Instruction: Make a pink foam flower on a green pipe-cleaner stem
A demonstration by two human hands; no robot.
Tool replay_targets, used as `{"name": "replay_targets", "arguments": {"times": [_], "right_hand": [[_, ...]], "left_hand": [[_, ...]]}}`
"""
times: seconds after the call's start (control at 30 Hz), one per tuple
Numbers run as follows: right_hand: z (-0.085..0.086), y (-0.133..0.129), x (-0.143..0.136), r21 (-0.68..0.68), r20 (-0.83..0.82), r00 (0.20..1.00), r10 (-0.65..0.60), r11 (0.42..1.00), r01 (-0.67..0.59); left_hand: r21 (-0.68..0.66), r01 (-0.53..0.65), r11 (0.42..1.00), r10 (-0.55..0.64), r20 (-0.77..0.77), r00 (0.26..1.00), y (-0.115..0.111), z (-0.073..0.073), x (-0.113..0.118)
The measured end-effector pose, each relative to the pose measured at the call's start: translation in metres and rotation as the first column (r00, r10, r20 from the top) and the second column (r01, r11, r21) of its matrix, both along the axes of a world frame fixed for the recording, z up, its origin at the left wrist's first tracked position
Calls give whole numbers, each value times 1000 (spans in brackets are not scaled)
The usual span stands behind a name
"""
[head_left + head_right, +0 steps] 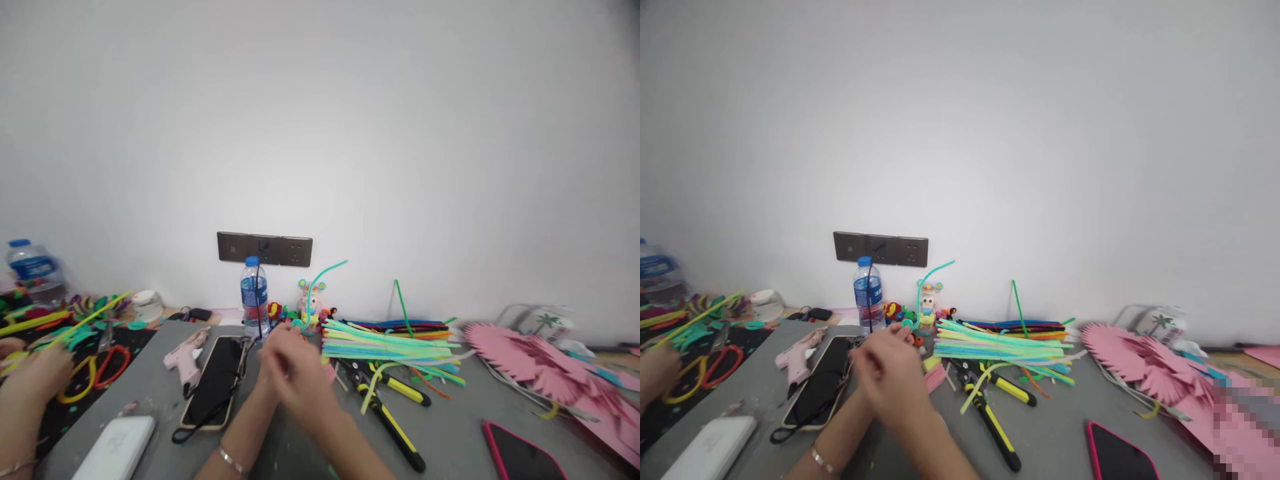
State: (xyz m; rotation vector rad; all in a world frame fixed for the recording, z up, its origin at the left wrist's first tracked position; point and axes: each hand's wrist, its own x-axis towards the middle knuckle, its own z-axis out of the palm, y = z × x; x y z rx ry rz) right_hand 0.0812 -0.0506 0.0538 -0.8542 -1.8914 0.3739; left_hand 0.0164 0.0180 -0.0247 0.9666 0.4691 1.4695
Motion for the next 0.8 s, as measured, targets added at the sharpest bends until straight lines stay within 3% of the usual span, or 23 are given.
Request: {"name": "replay_targets", "arguments": {"times": [0.1, 0.17, 0.23, 0.37, 0.8], "right_hand": [[-12, 21, 62, -104, -208, 952, -224, 973, 206], [-21, 35, 91, -233, -295, 928, -228, 959, 162], [-28, 44, 108, -311, -361, 922, -142, 950, 24], [-37, 47, 114, -373, -456, 890, 10, 906, -201], [-42, 41, 125, -455, -563, 824, -61, 855, -248]], "left_hand": [[-77, -59, 995, 48, -127, 991, -2, 1, 4], [-200, -93, 975, 82, -65, 995, -5, 2, 7], [-318, -52, 947, 45, -31, 999, -9, 2, 11], [-415, 65, 907, -82, -21, 996, -21, 5, 16], [-455, 192, 870, -284, -144, 948, -32, 15, 13]]}}
